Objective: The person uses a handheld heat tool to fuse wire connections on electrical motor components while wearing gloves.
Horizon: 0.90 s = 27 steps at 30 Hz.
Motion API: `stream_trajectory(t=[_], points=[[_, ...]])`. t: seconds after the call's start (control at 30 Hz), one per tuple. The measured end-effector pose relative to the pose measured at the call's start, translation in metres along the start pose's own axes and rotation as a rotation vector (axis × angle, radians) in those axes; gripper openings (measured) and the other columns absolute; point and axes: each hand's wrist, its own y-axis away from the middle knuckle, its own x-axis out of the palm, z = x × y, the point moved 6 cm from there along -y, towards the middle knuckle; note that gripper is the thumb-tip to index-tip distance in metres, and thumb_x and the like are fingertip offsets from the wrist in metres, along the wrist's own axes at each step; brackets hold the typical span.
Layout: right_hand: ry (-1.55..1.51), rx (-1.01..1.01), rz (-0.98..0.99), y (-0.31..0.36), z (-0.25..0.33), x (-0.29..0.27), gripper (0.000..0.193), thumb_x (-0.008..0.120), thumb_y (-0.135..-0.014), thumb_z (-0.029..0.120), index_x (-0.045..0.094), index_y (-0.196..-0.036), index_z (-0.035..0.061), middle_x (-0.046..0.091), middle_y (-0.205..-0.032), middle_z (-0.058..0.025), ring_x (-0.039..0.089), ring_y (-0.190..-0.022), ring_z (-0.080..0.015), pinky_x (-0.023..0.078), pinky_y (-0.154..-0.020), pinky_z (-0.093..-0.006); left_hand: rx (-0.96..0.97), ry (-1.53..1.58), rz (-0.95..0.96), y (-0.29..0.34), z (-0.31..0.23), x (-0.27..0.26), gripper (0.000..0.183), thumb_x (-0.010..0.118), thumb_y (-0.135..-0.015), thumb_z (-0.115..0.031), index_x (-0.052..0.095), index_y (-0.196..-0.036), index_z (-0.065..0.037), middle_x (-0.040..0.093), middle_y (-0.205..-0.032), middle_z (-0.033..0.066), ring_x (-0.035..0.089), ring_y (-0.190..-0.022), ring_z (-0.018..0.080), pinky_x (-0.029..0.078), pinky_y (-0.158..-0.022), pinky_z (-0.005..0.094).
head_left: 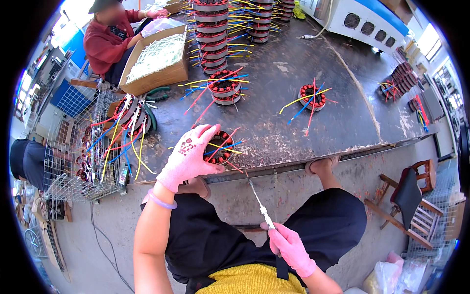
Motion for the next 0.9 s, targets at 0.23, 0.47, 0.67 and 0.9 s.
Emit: stream_trajectory(t=[0.23,0.47,0.67,0.9], points=[[0.045,0.008,-0.022,-0.0044,0.0020,-0.0002,0.038,0.052,-0.103,0.023,0.057,-0.132,-0.0005,0.044,-0.066,0.0063,0.038,-0.057,-0.0037,0.030,-0.051,-0.0214,0.023,0.005,0.012,-0.0080,-0.0072,0.0035,0.094,0.089,-0.058,-0.030,0.050,-0.141,-0.006,0.052,-0.136,0.0171,0.051,-0.125,0.0366,0.042,-0.106,0.0431],[0.039,0.002,-0.012,-0.0054,0.0053,0.0019,0.036,0.052,-0.103,0.022,0.057,-0.130,-0.0014,0.046,-0.069,0.0053,0.041,-0.060,-0.0045,0.032,-0.054,-0.0215,0.026,0.028,0.028,-0.0080,-0.0055,0.0039,0.096,0.089,-0.059,-0.029,0.048,-0.143,-0.007,0.051,-0.138,0.0176,0.050,-0.127,0.0368,0.040,-0.108,0.0430],[0.012,0.001,-0.015,-0.0049,0.0100,0.0060,0.035,0.051,-0.103,0.022,0.058,-0.130,-0.0009,0.046,-0.070,0.0054,0.042,-0.060,-0.0047,0.035,-0.055,-0.0222,0.022,0.029,0.052,-0.0071,-0.0064,0.0023,0.098,0.090,-0.058,-0.024,0.047,-0.144,-0.008,0.049,-0.140,0.0178,0.048,-0.130,0.0371,0.039,-0.110,0.0434],[0.030,-0.003,-0.019,-0.0052,0.0040,0.0015,0.035,0.051,-0.104,0.023,0.058,-0.130,-0.0002,0.046,-0.070,0.0050,0.043,-0.060,-0.0050,0.035,-0.054,-0.0223,0.029,0.033,0.060,-0.0096,-0.0088,0.0030,0.098,0.090,-0.057,-0.023,0.047,-0.143,-0.005,0.050,-0.139,0.0174,0.049,-0.128,0.0360,0.040,-0.109,0.0418]])
